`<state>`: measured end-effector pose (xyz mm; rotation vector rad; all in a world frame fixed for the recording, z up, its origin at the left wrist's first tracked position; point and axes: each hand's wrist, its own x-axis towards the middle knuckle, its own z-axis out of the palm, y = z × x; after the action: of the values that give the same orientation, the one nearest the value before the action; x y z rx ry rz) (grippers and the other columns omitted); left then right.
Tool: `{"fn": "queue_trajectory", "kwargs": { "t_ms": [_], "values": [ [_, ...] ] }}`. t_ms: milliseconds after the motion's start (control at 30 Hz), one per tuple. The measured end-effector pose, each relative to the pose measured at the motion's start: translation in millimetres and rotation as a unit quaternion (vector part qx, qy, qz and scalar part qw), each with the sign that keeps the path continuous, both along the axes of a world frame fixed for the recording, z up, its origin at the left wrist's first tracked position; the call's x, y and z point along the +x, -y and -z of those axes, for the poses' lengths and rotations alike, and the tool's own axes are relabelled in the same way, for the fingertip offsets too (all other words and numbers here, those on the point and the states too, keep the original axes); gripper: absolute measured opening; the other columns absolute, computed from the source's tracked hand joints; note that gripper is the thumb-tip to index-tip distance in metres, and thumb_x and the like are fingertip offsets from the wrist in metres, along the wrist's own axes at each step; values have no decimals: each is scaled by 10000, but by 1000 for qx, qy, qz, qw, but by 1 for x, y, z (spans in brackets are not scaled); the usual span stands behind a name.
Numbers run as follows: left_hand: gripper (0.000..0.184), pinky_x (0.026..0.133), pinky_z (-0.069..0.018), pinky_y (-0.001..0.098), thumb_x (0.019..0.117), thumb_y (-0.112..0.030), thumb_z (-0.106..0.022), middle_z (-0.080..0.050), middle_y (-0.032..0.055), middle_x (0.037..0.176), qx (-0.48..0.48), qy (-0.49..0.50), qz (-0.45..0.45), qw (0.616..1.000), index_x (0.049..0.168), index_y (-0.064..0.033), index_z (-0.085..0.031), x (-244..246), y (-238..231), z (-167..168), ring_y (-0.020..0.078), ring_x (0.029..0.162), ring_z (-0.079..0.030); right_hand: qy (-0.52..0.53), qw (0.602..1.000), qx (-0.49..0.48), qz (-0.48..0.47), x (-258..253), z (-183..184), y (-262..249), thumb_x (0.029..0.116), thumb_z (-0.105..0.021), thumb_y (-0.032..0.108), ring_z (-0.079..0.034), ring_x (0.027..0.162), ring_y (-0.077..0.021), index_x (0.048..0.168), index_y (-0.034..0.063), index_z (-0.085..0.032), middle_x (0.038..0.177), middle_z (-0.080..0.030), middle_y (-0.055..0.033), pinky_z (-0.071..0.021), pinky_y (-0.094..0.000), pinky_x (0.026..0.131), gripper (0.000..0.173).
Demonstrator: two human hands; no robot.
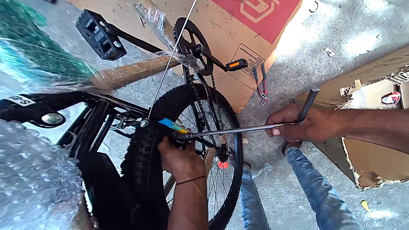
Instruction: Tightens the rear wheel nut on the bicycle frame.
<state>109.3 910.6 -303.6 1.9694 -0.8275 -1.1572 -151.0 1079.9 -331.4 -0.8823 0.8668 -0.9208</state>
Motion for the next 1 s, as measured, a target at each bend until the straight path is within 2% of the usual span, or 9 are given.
{"fn": "queue_trajectory", "kwargs": {
  "t_ms": [200, 433, 533, 600, 700, 733, 800, 933, 1000],
  "values": [
    [363, 919, -547, 500, 1084, -357, -379, -603, 123, 1194, 18, 25, -14, 999, 1277, -89, -531, -6, 0, -2, 266, 1110, -639, -117, 987, -109, -27, -6, 3, 4, 1045, -546, 133, -489, 551, -14, 994, 46, -655, 680, -544, 40, -397, -170, 471, 149],
    [372, 939, -523, 537, 1072, -372, -402, -595, 128, 1228, 34, 41, -29, 998, 1285, -101, -542, -13, 1, -6, 280, 1151, -613, -441, 851, -265, -104, -17, -15, 12, 1056, -456, 354, -517, 531, -90, 1064, 177, -625, 624, -492, 79, -414, -310, 465, 245],
    [379, 937, -518, 541, 1066, -374, -415, -590, 133, 1228, 36, 50, -25, 998, 1292, -98, -545, -12, 1, -7, 281, 1153, -607, -604, 757, -220, -118, -13, -34, 2, 1054, -394, 512, -622, 1006, -317, 1108, 149, -690, 1043, -631, -96, -513, -461, 770, 471],
    [372, 934, -525, 535, 1071, -369, -413, -596, 132, 1210, 29, 46, -26, 998, 1279, -93, -550, -11, 2, -6, 277, 1135, -616, -664, 727, -134, -109, -7, -43, -4, 1028, -341, 653, -626, 848, -307, 1095, 114, -662, 954, -589, -87, -490, -440, 609, 630],
    [368, 929, -527, 524, 1075, -362, -411, -597, 131, 1203, 24, 40, -28, 999, 1275, -87, -551, -9, 2, -4, 274, 1122, -618, -509, 855, 9, -100, -12, -41, -12, 922, -621, 509, -540, 531, -91, 974, 227, -653, 637, -551, 90, -426, -307, 474, 289],
    [372, 935, -525, 518, 1077, -359, -399, -588, 130, 1209, 26, 34, -22, 999, 1282, -86, -546, -8, 1, -5, 272, 1123, -613, -381, 917, 81, -83, -18, -38, -15, 889, -743, 300, -598, 597, -54, 1053, 195, -712, 737, -656, 82, -492, -259, 536, 196],
    [375, 940, -524, 514, 1078, -355, -394, -578, 132, 1215, 24, 26, -14, 999, 1288, -80, -541, -6, 1, -5, 270, 1126, -607, -72, 978, 193, 28, -28, -30, -32, 867, -563, -65, -742, 835, -191, 1322, 48, -654, 1140, -739, -121, -632, -318, 696, 477],
    [375, 946, -515, 512, 1080, -361, -380, -566, 121, 1233, 27, 25, -9, 999, 1294, -93, -531, -5, 0, -6, 264, 1146, -594, 98, 940, 266, 191, -6, -19, -43, 1110, -346, 407, -770, 817, -242, 1247, 38, -692, 1124, -750, -178, -650, -355, 649, 523],
    [383, 948, -515, 523, 1078, -362, -384, -566, 127, 1240, 30, 25, -10, 999, 1304, -88, -528, -5, 1, -5, 272, 1154, -593, 75, 896, 349, 263, 4, -18, -30, 1090, -478, 347, -745, 672, -197, 1176, 28, -691, 948, -769, -148, -620, -303, 556, 393]
  ]
}}
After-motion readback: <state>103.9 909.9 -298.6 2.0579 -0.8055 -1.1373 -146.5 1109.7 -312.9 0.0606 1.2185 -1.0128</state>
